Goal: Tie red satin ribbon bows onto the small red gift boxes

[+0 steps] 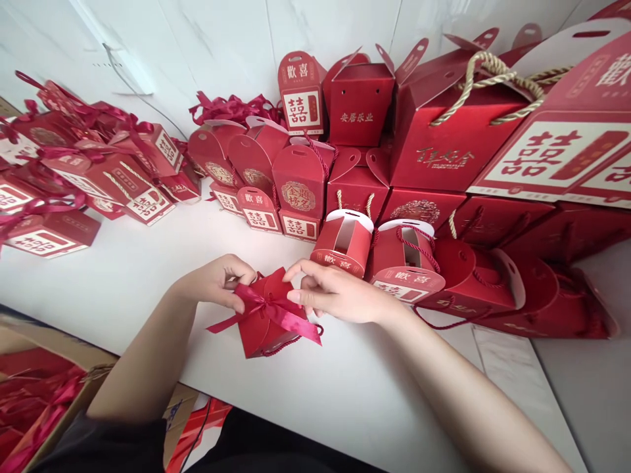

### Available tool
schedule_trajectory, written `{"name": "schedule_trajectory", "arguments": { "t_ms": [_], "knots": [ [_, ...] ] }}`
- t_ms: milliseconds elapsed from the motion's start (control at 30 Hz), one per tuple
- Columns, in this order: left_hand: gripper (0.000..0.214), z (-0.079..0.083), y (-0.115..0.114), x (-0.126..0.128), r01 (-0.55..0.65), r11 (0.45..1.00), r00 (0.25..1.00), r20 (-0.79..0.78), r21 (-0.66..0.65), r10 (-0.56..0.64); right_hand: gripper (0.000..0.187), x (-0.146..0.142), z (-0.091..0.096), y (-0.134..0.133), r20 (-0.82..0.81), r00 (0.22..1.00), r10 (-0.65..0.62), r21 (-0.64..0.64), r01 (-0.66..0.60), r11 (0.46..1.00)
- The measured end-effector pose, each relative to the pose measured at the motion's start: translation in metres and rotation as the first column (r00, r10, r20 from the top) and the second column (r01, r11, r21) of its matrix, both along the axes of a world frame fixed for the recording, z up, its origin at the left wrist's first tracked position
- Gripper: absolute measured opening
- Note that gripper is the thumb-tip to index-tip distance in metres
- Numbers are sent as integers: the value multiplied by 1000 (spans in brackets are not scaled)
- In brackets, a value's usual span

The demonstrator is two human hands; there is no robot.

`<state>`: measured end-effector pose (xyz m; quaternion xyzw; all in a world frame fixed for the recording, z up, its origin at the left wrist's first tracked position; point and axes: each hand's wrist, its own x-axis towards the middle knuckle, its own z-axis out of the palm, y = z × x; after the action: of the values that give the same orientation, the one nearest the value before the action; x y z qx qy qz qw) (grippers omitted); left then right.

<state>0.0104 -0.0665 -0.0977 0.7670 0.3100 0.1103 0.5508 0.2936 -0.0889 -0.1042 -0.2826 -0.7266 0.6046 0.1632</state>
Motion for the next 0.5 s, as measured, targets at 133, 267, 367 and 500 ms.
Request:
{"name": "schedule_trajectory", "arguments": {
  "t_ms": [133,267,367,500],
  "knots": [
    [41,3,1,-1,31,997,999,31,-71,-29,38,9,30,-13,368,918,-149,248,58,967],
    [38,4,2,-3,40,986,999,23,-161,-37,48,12,38,-19,524,851,29,83,-85,993],
    [41,4,3,-5,46,985,999,6,-165,-46,39,12,36,-18,477,874,89,40,-123,992],
    [44,2,2,-4,-43,988,999,-3,-149,43,31,14,37,-14,397,914,85,52,-115,992]
  ]
}}
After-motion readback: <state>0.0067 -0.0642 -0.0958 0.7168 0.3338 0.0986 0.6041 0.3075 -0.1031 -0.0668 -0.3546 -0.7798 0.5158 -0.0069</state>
